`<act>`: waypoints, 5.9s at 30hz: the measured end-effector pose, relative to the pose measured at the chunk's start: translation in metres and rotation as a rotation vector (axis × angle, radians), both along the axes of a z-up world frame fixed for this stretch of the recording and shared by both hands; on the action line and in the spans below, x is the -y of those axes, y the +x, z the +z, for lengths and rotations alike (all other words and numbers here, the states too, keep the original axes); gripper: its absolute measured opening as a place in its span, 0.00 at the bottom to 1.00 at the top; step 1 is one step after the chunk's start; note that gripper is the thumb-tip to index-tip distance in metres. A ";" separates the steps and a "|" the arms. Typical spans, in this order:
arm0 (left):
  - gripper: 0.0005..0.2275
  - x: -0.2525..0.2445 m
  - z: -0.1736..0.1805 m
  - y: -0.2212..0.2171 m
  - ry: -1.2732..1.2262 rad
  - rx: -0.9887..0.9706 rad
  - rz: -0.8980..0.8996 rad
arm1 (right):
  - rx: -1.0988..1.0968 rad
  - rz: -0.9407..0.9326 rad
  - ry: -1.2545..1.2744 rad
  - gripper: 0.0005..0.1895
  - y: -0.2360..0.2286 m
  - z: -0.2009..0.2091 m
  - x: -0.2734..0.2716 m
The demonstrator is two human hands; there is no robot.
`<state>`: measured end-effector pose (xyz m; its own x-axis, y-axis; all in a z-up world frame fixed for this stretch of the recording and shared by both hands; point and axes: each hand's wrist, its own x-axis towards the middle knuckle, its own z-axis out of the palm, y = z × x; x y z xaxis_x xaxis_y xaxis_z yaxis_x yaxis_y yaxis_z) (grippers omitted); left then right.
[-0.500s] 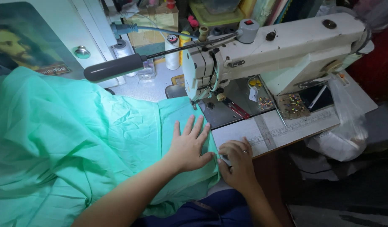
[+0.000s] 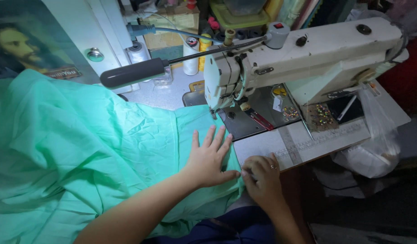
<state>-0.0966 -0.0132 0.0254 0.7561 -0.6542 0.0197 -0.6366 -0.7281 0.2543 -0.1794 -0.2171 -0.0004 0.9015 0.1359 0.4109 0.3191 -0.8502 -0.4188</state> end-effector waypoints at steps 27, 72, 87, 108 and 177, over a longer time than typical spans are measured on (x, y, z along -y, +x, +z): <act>0.45 -0.004 0.040 0.000 0.057 -0.213 0.001 | 0.135 -0.215 -1.011 0.12 0.183 -0.021 0.056; 0.50 -0.001 -0.002 0.010 -0.025 -0.030 -0.022 | -0.621 -0.395 -0.587 0.11 0.165 0.087 0.140; 0.49 -0.001 0.008 0.010 0.017 -0.086 -0.019 | -0.602 -0.350 -0.651 0.12 0.171 0.081 0.143; 0.50 -0.001 0.002 0.010 -0.010 -0.040 -0.023 | -0.473 -0.344 -0.225 0.09 0.160 0.104 0.134; 0.53 -0.014 -0.016 0.010 -0.075 0.111 -0.044 | -0.145 0.506 -0.146 0.11 0.186 0.019 -0.003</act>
